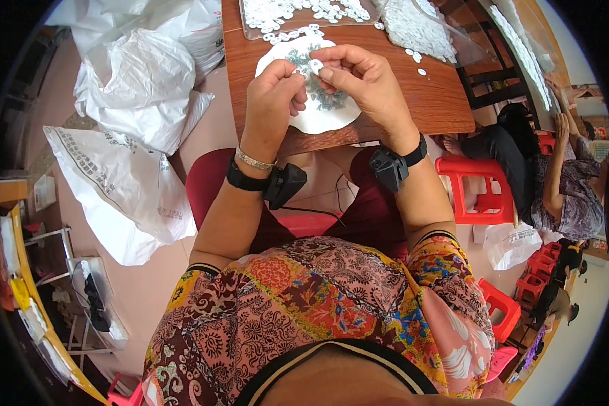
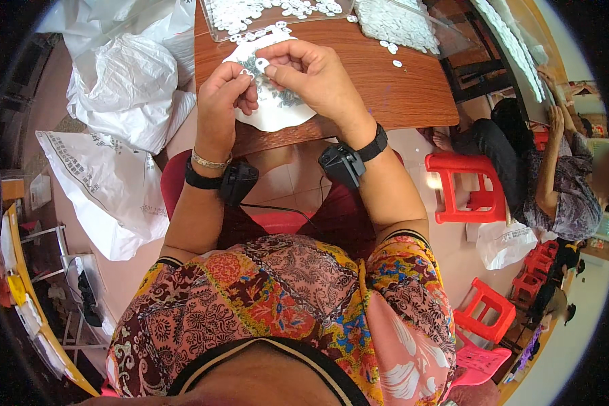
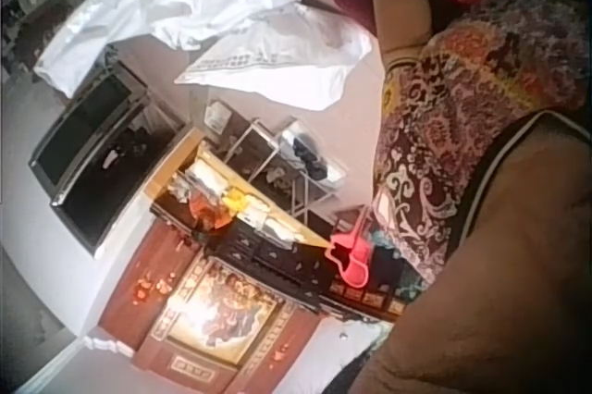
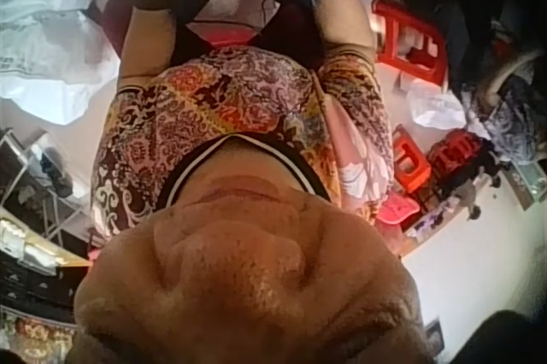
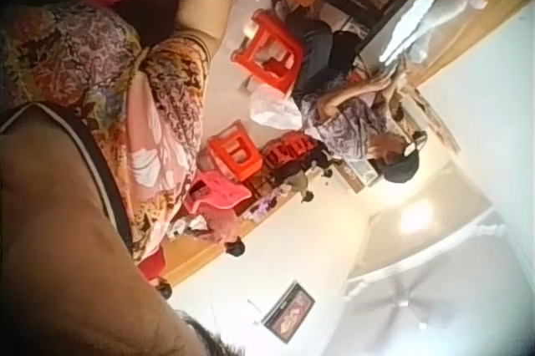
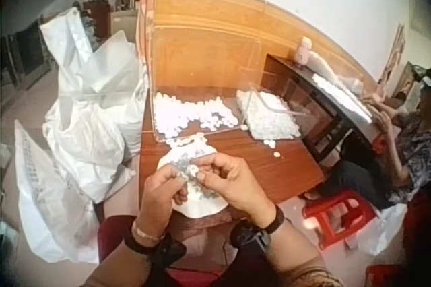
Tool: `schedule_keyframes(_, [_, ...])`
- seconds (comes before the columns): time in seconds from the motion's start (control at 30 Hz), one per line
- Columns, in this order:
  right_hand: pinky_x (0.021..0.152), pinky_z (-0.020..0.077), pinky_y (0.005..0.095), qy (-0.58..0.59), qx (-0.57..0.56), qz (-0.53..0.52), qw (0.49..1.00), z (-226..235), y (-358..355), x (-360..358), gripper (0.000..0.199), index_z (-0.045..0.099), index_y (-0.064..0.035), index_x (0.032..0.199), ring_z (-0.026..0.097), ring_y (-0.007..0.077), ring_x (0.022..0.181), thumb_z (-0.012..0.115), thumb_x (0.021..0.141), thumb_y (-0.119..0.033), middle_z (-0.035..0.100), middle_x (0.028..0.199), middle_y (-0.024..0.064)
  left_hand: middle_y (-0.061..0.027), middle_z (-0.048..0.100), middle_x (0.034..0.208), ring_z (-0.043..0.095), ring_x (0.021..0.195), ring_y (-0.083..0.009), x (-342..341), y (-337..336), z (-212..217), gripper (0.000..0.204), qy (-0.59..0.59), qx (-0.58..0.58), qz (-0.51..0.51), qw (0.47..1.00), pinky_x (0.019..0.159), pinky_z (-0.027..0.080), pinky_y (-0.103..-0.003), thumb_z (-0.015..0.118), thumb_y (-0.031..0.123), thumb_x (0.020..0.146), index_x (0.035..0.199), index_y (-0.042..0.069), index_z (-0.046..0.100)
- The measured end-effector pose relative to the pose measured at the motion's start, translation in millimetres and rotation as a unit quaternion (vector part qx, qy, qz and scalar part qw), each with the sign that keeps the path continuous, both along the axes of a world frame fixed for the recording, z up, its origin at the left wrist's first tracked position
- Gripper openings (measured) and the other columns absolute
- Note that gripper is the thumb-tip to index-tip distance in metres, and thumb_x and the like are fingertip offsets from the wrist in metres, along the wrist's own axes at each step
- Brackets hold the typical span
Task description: Manual assembly of small blue pins into white circular plastic components on a workbench.
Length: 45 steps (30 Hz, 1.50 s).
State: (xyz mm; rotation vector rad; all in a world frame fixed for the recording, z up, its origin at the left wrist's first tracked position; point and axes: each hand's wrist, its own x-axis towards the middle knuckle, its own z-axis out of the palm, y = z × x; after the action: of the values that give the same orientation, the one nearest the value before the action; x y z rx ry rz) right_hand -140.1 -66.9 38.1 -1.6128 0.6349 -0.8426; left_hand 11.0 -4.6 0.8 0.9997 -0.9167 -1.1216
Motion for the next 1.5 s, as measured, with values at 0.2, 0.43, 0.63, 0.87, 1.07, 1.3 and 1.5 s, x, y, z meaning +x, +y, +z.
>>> schedule_keyframes(0.2, [0.065,0.0439,0.02,0.076,-0.059,-0.003,0.995,-6,1,-2,0.024,0.063,-0.001,0.109,0.053,0.0049,0.072,0.061,0.086,-0.004,0.06,0.08,-0.0007,-0.003,0.057,0.067,0.053,0.059,-0.0087,1,-1,-1,0.015,0.051,-0.025,-0.008,0.998,0.053,0.04,-0.02,0.05,0.015,0.086,0.079,0.003,0.054])
schedule_keyframes(0.43, [0.068,0.0484,0.0215,0.067,-0.057,0.048,0.995,-3,2,-2,0.023,0.063,0.0006,0.106,0.059,0.0062,0.077,0.063,0.084,-0.004,0.065,0.083,0.0025,-0.0062,0.057,0.069,0.055,0.059,-0.0131,5,-1,-3,0.015,0.159,-0.042,-0.066,0.984,0.055,0.043,-0.022,0.046,0.013,0.089,0.083,0.002,0.053])
schedule_keyframes(0.63, [0.067,0.0484,0.0212,0.011,0.028,0.078,0.997,3,-3,-4,0.013,0.064,-0.0001,0.095,0.058,0.0076,0.07,0.065,0.084,-0.007,0.064,0.082,0.003,-0.0064,0.057,0.069,0.055,0.058,-0.0133,-1,-2,-6,0.015,0.199,-0.03,-0.085,0.976,0.055,0.043,-0.022,0.046,0.014,0.089,0.082,0.002,0.052])
schedule_keyframes(0.87, [0.063,0.0496,0.0202,-0.008,0.084,-0.014,0.996,-13,-19,-6,0.013,0.062,-0.0001,0.097,0.059,0.008,0.067,0.062,0.086,-0.008,0.064,0.078,0.0037,-0.0032,0.055,0.067,0.052,0.058,-0.0093,-3,0,-4,0.014,0.018,0.02,-0.023,0.999,0.053,0.039,-0.02,0.046,0.014,0.089,0.08,0.004,0.052])
schedule_keyframes(1.07, [0.062,0.0507,0.02,-0.007,0.094,-0.023,0.995,-10,-16,-6,0.014,0.062,0.0,0.098,0.061,0.0089,0.066,0.062,0.086,-0.007,0.065,0.08,0.0052,-0.0007,0.054,0.064,0.048,0.055,-0.0066,-8,-1,-6,0.016,-0.01,0.024,-0.009,1.0,0.052,0.036,-0.019,0.049,0.015,0.087,0.075,0.006,0.052])
schedule_keyframes(1.3, [0.062,0.0503,0.0199,0.008,0.063,-0.024,0.998,-6,-12,-4,0.013,0.063,0.0005,0.097,0.06,0.0085,0.065,0.062,0.086,-0.007,0.064,0.078,0.0052,0.0001,0.053,0.062,0.047,0.054,-0.0063,-8,0,-4,0.016,-0.011,0.017,-0.008,1.0,0.051,0.035,-0.019,0.049,0.015,0.086,0.073,0.006,0.051])
schedule_keyframes(1.5, [0.061,0.0482,0.0199,0.0,0.032,-0.023,0.999,-8,-11,-4,0.012,0.062,0.0008,0.096,0.058,0.0076,0.066,0.063,0.086,-0.006,0.063,0.078,0.0036,0.0003,0.05,0.06,0.046,0.053,-0.0068,-7,0,-2,0.012,0.004,0.027,-0.006,1.0,0.049,0.037,-0.021,0.052,0.011,0.08,0.071,0.003,0.052])
